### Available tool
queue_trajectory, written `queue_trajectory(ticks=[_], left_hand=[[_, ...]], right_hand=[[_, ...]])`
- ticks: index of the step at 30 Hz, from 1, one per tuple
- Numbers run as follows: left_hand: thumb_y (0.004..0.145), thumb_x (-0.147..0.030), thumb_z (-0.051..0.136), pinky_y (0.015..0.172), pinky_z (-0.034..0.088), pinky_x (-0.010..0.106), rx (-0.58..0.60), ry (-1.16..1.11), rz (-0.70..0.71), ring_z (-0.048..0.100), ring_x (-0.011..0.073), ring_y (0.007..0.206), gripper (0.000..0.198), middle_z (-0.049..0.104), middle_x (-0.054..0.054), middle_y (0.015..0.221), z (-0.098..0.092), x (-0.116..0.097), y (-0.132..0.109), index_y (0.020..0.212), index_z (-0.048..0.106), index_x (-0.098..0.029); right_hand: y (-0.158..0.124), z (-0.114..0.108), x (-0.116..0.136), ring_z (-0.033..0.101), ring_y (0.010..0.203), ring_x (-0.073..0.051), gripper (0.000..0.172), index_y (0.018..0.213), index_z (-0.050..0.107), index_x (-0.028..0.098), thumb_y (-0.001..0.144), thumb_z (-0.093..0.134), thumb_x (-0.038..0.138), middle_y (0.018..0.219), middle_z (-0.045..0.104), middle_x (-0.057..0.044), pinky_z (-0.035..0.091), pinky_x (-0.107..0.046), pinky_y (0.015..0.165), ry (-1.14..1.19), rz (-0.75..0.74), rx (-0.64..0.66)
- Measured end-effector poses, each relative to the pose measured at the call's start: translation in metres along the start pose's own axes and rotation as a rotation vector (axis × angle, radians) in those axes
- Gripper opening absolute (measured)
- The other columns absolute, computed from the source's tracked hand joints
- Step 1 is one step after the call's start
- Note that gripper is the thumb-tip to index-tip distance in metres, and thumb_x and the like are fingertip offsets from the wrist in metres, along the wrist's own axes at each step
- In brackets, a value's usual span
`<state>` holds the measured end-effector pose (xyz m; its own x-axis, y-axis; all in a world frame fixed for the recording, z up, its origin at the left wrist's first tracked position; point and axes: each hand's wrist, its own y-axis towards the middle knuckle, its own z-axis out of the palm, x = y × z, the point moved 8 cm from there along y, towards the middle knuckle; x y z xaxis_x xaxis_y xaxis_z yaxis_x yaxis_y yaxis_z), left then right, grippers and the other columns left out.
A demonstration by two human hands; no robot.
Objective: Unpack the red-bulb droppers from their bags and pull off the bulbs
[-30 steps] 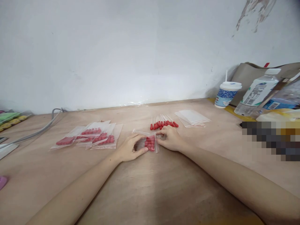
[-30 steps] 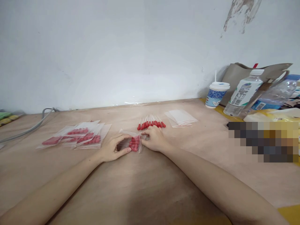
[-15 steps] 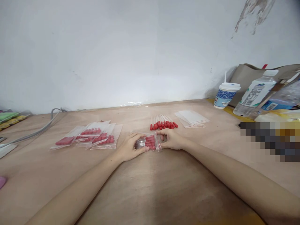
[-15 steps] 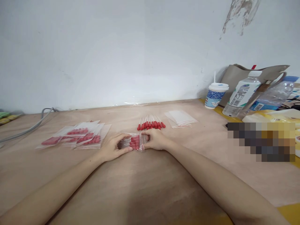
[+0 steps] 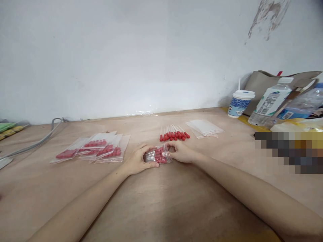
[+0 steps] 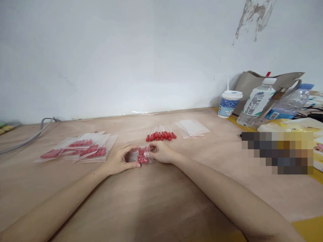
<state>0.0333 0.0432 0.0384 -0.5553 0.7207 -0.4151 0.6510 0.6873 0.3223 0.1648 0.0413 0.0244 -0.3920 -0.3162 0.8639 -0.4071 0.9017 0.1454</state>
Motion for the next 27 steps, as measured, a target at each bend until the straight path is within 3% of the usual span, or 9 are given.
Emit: queue_trajectory(ticks=[9, 15, 18, 23, 27], left_hand=[[0.068, -0.052, 0.064, 0.079, 0.044, 0.034, -0.005, 0.014, 0.019, 0.055, 0.0203, 0.09, 0.054, 0.058, 0.006, 0.099, 0.0, -0.003, 0.0, 0.111, 0.054, -0.021], [0.068, -0.052, 0.064, 0.081, 0.044, 0.035, 0.021, -0.021, 0.018, 0.055, 0.0214, 0.094, 0.056, 0.059, 0.006, 0.102, 0.003, 0.001, 0.001, 0.112, 0.052, -0.02], [0.069, -0.052, 0.063, 0.08, 0.045, 0.034, 0.031, -0.019, 0.007, 0.056, 0.0213, 0.093, 0.055, 0.059, 0.006, 0.103, 0.004, 0.002, 0.001, 0.112, 0.053, -0.02], [0.07, -0.052, 0.063, 0.077, 0.045, 0.032, 0.018, 0.001, 0.008, 0.056, 0.0206, 0.091, 0.052, 0.06, 0.006, 0.101, 0.002, 0.001, 0.0, 0.111, 0.054, -0.02], [0.07, -0.052, 0.062, 0.072, 0.045, 0.031, 0.022, 0.01, 0.008, 0.056, 0.0196, 0.085, 0.052, 0.06, 0.005, 0.096, 0.003, 0.001, 0.0, 0.11, 0.054, -0.02]], right_hand=[[0.0, 0.011, -0.007, 0.055, 0.072, -0.012, 0.037, 0.09, 0.05, 0.016, 0.063, 0.071, 0.032, 0.082, 0.059, 0.0, 0.043, -0.023, 0.061, 0.204, 0.012, 0.079], [0.005, 0.019, -0.01, 0.058, 0.073, -0.012, 0.021, 0.086, 0.058, 0.017, 0.069, 0.066, 0.026, 0.08, 0.062, -0.001, 0.045, -0.023, 0.063, 0.324, 0.067, 0.14], [0.007, 0.014, -0.01, 0.058, 0.073, -0.012, 0.02, 0.084, 0.061, 0.017, 0.069, 0.067, 0.027, 0.079, 0.063, -0.001, 0.045, -0.023, 0.063, 0.302, 0.08, 0.145], [0.006, -0.006, -0.019, 0.052, 0.057, -0.007, 0.023, 0.081, 0.061, 0.015, 0.066, 0.07, 0.031, 0.062, 0.057, 0.004, 0.043, -0.019, 0.054, 0.266, 0.191, 0.119], [0.001, -0.012, -0.028, 0.056, 0.059, -0.007, 0.022, 0.08, 0.059, 0.013, 0.065, 0.072, 0.024, 0.064, 0.058, 0.002, 0.049, -0.019, 0.058, 0.462, 0.353, 0.126]])
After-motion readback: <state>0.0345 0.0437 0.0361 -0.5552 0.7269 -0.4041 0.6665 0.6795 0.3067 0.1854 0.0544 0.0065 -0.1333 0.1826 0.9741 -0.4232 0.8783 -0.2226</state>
